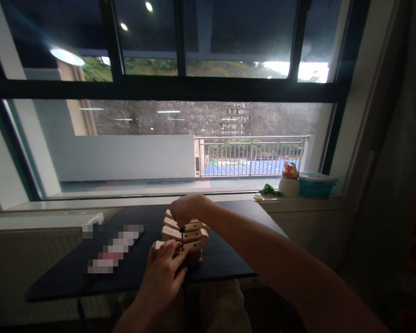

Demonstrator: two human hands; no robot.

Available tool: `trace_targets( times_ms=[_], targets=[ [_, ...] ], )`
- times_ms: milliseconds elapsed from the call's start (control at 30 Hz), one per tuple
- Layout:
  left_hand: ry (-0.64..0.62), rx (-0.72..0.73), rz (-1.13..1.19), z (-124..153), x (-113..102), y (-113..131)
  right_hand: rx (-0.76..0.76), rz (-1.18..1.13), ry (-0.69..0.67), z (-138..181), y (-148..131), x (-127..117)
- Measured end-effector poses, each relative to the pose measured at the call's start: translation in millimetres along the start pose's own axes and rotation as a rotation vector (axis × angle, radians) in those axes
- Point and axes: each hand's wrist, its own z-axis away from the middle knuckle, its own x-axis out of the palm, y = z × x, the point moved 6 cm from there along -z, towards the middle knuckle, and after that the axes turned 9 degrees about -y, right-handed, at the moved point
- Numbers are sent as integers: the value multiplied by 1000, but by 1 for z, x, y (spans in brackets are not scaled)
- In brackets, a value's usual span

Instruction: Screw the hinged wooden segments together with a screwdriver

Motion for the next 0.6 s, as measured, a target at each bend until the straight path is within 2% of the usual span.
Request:
trace_targets(
  times_ms=[133,400,600],
  targets=[
    [10,6,-8,1,1,0,-46,18,-10,2,-7,-1],
    [-1,-11,17,0,1,0,18,42,-17,-8,-2,8],
    [-7,-6,7,0,0,1,42,37,-3,1,0,2]
  ],
)
